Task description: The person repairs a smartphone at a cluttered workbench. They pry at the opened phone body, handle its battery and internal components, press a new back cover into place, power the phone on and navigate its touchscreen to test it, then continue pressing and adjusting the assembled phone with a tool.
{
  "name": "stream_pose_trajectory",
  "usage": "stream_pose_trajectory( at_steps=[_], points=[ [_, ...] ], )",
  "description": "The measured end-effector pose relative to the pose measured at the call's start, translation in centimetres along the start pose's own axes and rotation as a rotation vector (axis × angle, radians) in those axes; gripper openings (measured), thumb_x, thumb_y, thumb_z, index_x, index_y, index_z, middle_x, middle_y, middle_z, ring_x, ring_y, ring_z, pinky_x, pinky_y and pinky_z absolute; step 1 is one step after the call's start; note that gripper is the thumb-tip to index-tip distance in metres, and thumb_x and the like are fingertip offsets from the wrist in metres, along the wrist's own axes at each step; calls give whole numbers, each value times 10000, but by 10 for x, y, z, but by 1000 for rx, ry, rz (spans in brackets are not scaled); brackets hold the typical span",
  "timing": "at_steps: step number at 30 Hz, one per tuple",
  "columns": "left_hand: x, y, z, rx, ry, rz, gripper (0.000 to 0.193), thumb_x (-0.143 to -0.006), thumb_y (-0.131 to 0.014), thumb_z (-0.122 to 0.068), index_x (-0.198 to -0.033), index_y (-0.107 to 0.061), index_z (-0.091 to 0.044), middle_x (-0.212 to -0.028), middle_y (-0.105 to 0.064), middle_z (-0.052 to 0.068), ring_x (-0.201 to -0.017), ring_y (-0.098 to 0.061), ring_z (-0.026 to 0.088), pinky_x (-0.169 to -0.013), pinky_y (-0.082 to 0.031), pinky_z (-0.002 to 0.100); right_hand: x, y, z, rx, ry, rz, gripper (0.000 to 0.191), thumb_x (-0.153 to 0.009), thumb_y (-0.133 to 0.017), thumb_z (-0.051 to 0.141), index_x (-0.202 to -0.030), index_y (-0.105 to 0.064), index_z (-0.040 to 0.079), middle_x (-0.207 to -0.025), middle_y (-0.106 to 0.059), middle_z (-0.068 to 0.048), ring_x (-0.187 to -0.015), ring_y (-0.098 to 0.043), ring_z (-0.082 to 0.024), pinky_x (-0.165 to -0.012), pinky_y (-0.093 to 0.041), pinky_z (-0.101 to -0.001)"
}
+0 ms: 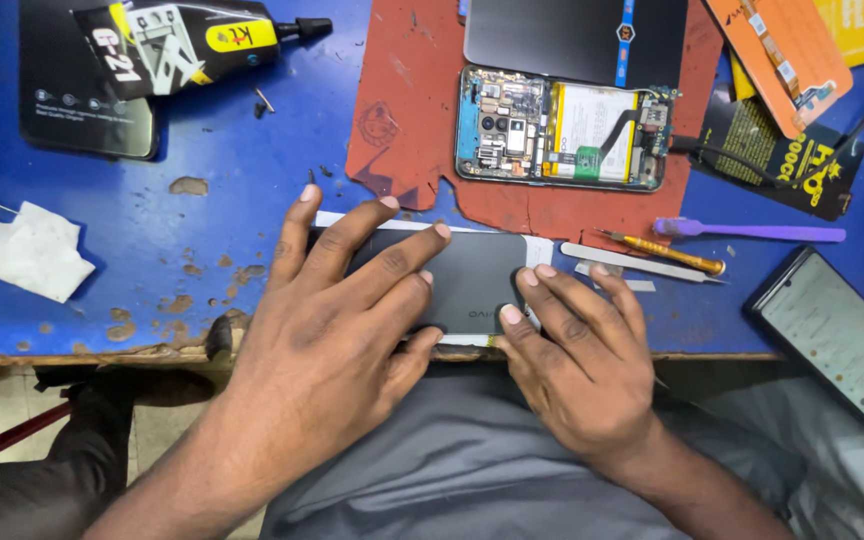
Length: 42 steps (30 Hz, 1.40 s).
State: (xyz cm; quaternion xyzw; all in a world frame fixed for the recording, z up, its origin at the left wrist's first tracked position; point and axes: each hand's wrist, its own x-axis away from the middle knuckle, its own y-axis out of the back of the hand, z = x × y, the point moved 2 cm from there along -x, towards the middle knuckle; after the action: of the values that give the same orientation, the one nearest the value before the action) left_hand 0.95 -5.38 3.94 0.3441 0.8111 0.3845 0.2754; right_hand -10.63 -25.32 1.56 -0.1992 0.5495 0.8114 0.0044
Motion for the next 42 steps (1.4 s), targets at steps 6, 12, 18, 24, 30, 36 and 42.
stream_pose_trajectory(
  at_steps=[6, 12, 18, 24, 30, 36, 42],
  points=[
    [-4, -1, 0, 18, 8, 24, 285, -759, -807, -224, -904, -633, -50, -1339, -629, 91, -1301, -512, 350, -1176, -241, 653, 3, -5, -1, 5, 28, 14, 266, -881, -778, 56, -1126, -688, 7, -1299, -681, -212, -1252, -626, -370, -1095, -440, -555],
    [-6, -3, -2, 40, -12, 16, 278, -776, -806, -215, -929, -638, -55, -1342, -629, 87, -1283, -536, 324, -1199, -217, 642, -7, 5, -8, -19, 38, 110, 289, -840, -798, 88, -1104, -690, 41, -1340, -667, -180, -1297, -592, -359, -1130, -380, -593],
    [-9, -10, -8, 39, -15, -7, 321, -787, -809, -225, -990, -642, -41, -1336, -616, 118, -1282, -535, 335, -1213, -200, 639, -29, 17, -24, -167, 55, 199, 270, -776, -846, 175, -1004, -740, 76, -1366, -649, -162, -1367, -543, -381, -1134, -387, -560],
    [-10, -14, -18, 0, -11, -24, 337, -796, -802, -234, -1025, -649, -41, -1319, -604, 131, -1285, -527, 348, -1215, -200, 640, -46, 21, -23, -235, 100, 273, 290, -738, -828, 167, -991, -747, 50, -1426, -602, -215, -1365, -550, -392, -1093, -471, -485],
    [-10, -16, -19, -8, -17, -40, 328, -812, -794, -246, -1027, -646, -46, -1335, -605, 142, -1301, -515, 366, -1211, -203, 636, -50, 27, -23, -187, 142, 319, 318, -733, -823, 168, -1033, -772, 76, -1407, -604, -220, -1336, -553, -422, -1059, -484, -485],
    [-10, -20, -18, 9, -22, -73, 318, -838, -788, -226, -1059, -646, -46, -1339, -606, 143, -1317, -513, 371, -1224, -212, 630, -54, 26, -22, -180, 137, 315, 346, -719, -839, 201, -1041, -768, 96, -1396, -611, -214, -1309, -574, -405, -1023, -511, -462],
    [-6, -14, -12, 12, -17, -85, 370, -787, -803, -253, -1053, -644, -50, -1332, -620, 119, -1310, -511, 378, -1212, -211, 635, -56, 25, -18, -177, 142, 303, 355, -718, -849, 223, -1041, -765, 103, -1393, -610, -206, -1294, -581, -404, -1008, -519, -452]
  ],
)
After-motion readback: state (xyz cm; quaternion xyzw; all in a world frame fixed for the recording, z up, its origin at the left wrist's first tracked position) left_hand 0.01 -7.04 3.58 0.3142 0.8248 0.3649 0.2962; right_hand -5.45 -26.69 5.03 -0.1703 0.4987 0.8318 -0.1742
